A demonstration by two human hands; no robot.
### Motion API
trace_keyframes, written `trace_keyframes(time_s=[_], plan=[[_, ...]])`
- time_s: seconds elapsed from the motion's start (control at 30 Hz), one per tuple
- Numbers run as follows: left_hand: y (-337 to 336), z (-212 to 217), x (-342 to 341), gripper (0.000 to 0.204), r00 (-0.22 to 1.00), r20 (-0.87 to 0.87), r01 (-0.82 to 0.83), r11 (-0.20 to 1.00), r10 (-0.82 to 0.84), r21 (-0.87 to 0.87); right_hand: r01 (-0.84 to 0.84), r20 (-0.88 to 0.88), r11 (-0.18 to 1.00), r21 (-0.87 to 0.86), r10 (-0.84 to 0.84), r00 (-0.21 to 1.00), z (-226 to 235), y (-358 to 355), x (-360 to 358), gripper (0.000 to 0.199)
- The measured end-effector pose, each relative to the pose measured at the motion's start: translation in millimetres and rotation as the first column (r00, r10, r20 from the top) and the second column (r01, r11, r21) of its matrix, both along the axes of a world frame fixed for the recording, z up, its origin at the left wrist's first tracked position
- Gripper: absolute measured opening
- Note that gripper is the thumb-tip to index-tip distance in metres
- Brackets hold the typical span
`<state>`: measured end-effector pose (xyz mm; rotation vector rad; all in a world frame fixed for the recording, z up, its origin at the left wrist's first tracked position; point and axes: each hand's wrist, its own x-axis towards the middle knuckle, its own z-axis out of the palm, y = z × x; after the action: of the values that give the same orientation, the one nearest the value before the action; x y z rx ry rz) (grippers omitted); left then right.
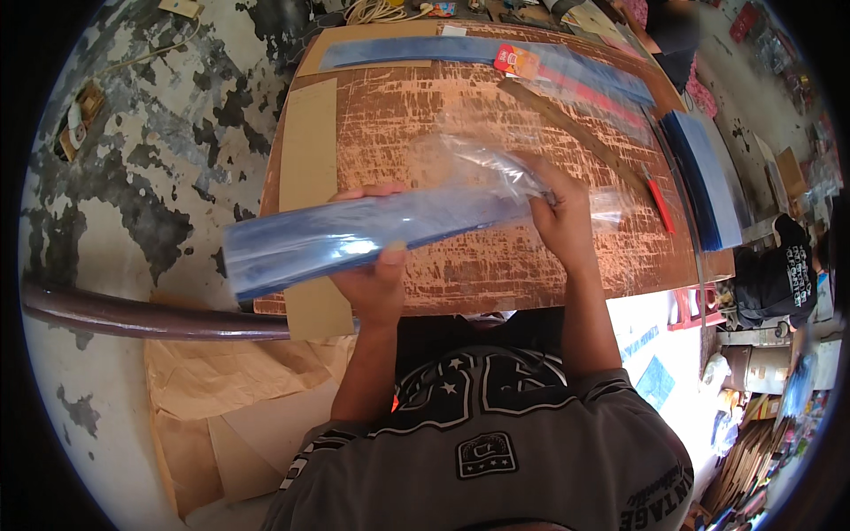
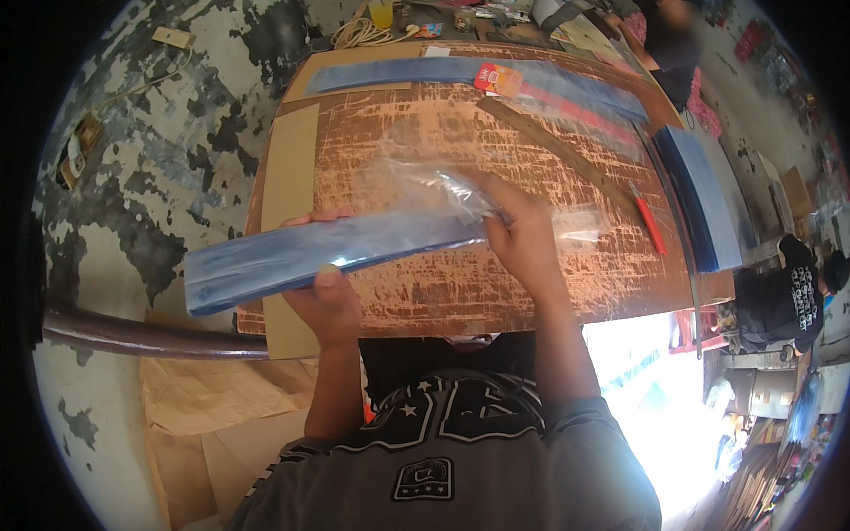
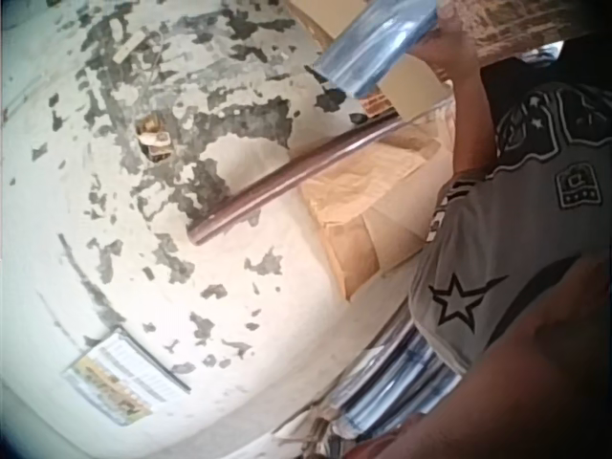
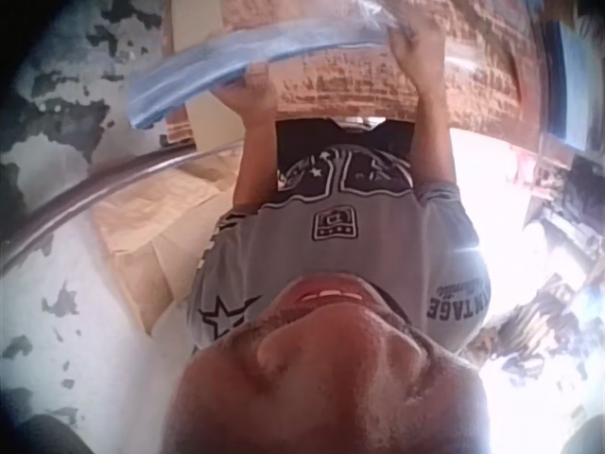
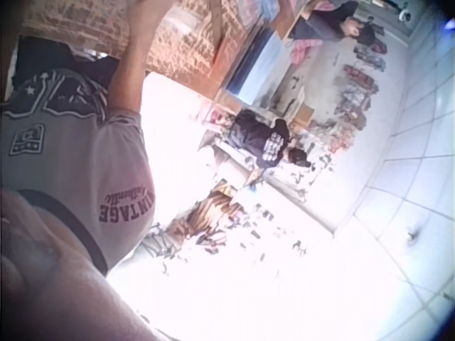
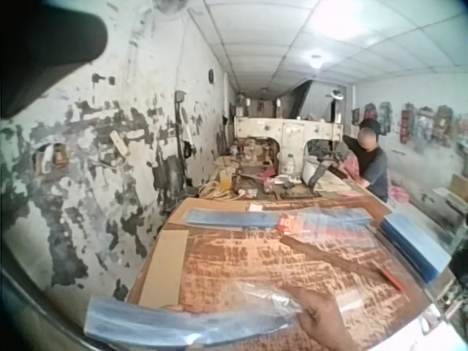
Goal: The person organizes blue plastic sheets on a wooden table, places them into a clear plastic bag, and then arranges plastic materials within a printed bag.
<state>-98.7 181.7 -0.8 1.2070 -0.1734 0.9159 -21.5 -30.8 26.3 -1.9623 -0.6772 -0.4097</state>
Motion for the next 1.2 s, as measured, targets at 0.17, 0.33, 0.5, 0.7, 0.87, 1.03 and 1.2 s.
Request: trace_keyframes(time_s=[0.17, 0.33, 0.5, 0.7, 0.87, 1.03, 1.2], plan=[[6.3, 9.6, 1.8, 0.061, 0.999, -0.012, 0.043, 0.956, -0.048, -0.291, 0.274, 0.165, 0.957, -0.096, -0.256, 0.952, 4.0, -46.9, 2.7, 0.052], [32.5, 7.5, -6.5, 0.063, 0.992, 0.018, 0.117, 0.836, -0.126, -0.536, 0.482, 0.118, 0.876, -0.011, -0.478, 0.871, -1.6, -120.8, -11.4, 0.045], [42.5, -12.8, -2.0, 0.065, 0.970, -0.034, 0.185, 0.818, -0.242, -0.545, 0.600, -0.258, 0.709, 0.371, -0.543, 0.800, -13.7, -210.2, -55.6, 0.022], [27.8, -36.8, 9.5, 0.064, 0.936, -0.234, 0.151, 0.903, -0.261, -0.403, 0.522, -0.502, 0.844, 0.121, -0.402, 0.766, -21.3, -290.1, -130.4, 0.028], [11.7, -41.1, 15.6, 0.070, 0.891, -0.396, 0.084, 0.938, -0.221, -0.335, 0.372, -0.731, 0.923, 0.102, -0.184, 0.657, -73.0, -359.3, -194.7, 0.027], [0.7, -42.3, 24.9, 0.070, 0.846, -0.445, 0.157, 0.934, -0.295, -0.321, 0.278, -0.821, 0.960, -0.028, -0.181, 0.542, -130.2, -402.0, -242.0, 0.042], [-6.0, -40.0, 28.3, 0.069, 0.832, -0.463, 0.201, 0.944, -0.305, -0.262, 0.427, -0.831, 0.764, -0.484, -0.554, 0.049, -176.8, -393.3, -254.7, 0.062]])
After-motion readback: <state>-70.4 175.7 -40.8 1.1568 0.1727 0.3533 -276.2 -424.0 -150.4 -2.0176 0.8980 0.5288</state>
